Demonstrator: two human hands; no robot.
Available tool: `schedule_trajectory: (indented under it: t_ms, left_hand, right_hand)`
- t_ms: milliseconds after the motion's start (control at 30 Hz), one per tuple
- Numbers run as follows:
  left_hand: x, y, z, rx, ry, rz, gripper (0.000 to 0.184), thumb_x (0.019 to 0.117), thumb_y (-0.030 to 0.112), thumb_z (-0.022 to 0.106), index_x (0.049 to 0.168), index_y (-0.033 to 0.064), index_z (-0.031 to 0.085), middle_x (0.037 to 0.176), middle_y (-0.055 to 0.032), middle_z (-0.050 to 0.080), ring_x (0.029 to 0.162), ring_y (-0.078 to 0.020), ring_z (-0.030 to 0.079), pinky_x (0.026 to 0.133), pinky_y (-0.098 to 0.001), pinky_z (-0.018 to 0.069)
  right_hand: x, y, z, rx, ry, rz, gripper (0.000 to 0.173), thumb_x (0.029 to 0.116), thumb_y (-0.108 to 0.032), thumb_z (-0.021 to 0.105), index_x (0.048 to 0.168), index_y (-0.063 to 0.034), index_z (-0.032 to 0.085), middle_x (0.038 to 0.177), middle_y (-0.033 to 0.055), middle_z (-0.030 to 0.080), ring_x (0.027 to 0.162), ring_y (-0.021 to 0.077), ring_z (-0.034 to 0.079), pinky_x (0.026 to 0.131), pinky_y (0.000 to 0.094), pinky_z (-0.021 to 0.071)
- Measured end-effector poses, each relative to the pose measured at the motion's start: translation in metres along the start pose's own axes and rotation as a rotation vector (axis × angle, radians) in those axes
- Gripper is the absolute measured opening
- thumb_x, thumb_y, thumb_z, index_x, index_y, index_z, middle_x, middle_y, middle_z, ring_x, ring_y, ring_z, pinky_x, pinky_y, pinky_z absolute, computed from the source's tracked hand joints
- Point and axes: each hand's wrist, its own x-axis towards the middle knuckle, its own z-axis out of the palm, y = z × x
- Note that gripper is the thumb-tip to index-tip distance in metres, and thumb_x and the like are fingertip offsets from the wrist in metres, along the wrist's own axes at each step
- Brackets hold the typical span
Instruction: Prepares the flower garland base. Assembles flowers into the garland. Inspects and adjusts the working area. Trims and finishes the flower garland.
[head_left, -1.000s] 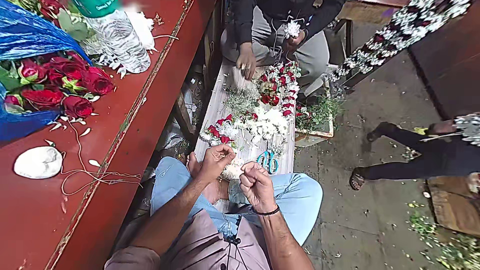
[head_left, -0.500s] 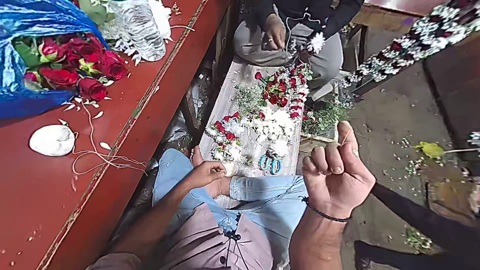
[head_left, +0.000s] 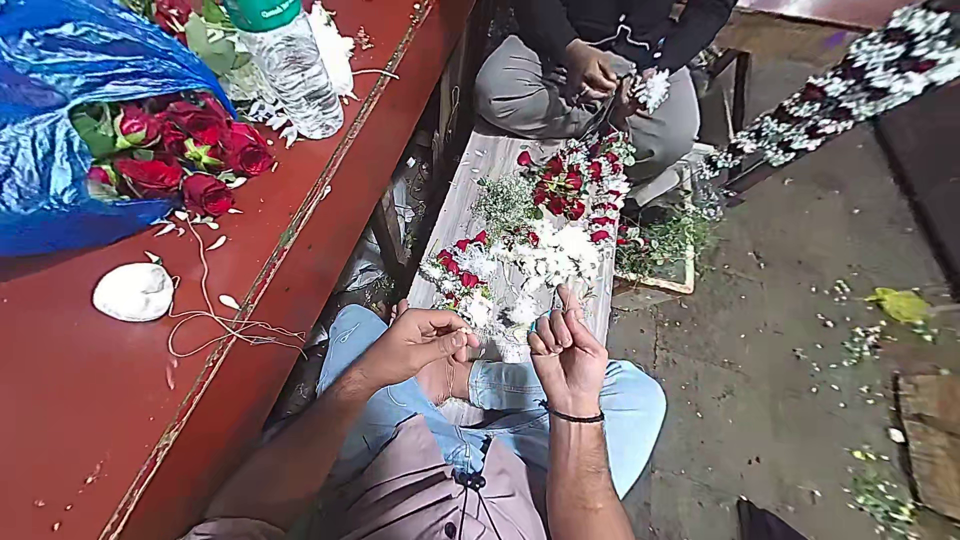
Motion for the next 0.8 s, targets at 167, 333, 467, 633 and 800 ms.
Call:
schedule_trajectory:
  t_ms: [167, 333, 467, 633, 800]
  left_hand:
    - [-0.001, -0.014, 0.0, -0.112, 0.085, -0.033, 0.029, 0.1041, 0.014, 0.045, 0.097, 0.0051, 0.072, 0.078, 0.0029, 0.064, 0.069, -0.0027, 0.055, 0.067, -0.021, 0.0466]
    - [-0.004, -0.017, 0.002, -0.139, 0.139, -0.068, 0.03, 0.1017, 0.016, 0.046, 0.091, 0.0077, 0.072, 0.073, 0.0031, 0.062, 0.065, -0.0038, 0.054, 0.065, -0.0217, 0.0463]
    - [-0.006, -0.02, -0.001, -0.154, 0.143, -0.076, 0.03, 0.1013, 0.017, 0.045, 0.089, 0.0085, 0.071, 0.072, 0.0027, 0.059, 0.065, -0.0059, 0.054, 0.066, -0.0238, 0.0476]
    - [-0.009, -0.022, 0.0, -0.205, 0.12, -0.067, 0.031, 0.0996, 0.016, 0.044, 0.092, 0.0081, 0.072, 0.076, 0.003, 0.063, 0.067, -0.0058, 0.056, 0.067, -0.0247, 0.0486]
    - [-0.01, -0.017, 0.003, -0.23, 0.118, -0.092, 0.033, 0.0941, 0.01, 0.04, 0.092, 0.0057, 0.073, 0.083, -0.0008, 0.069, 0.07, -0.0062, 0.059, 0.068, -0.0244, 0.0501]
  right_hand:
    - [-0.002, -0.006, 0.001, 0.016, -0.004, -0.025, 0.038, 0.1088, -0.016, 0.033, 0.14, -0.0108, 0.055, 0.058, -0.0069, 0.043, 0.048, 0.0062, 0.043, 0.05, 0.0239, 0.0393]
    - [-0.004, -0.004, 0.002, 0.057, 0.03, -0.015, 0.037, 0.109, -0.017, 0.033, 0.138, -0.0117, 0.056, 0.058, -0.0074, 0.042, 0.048, 0.0061, 0.042, 0.05, 0.0243, 0.0391]
    - [-0.006, -0.006, 0.002, 0.068, 0.033, -0.026, 0.038, 0.109, -0.018, 0.032, 0.138, -0.0119, 0.055, 0.058, -0.007, 0.041, 0.048, 0.0063, 0.041, 0.05, 0.0243, 0.0396]
    - [-0.004, -0.005, -0.002, 0.068, 0.056, -0.021, 0.037, 0.1094, -0.018, 0.033, 0.137, -0.0122, 0.056, 0.057, -0.0075, 0.042, 0.048, 0.0061, 0.042, 0.05, 0.0242, 0.0401]
    - [-0.003, 0.002, -0.007, 0.073, 0.055, -0.013, 0.036, 0.1096, -0.017, 0.032, 0.135, -0.0111, 0.057, 0.058, -0.0068, 0.043, 0.047, 0.0064, 0.042, 0.049, 0.0241, 0.0396]
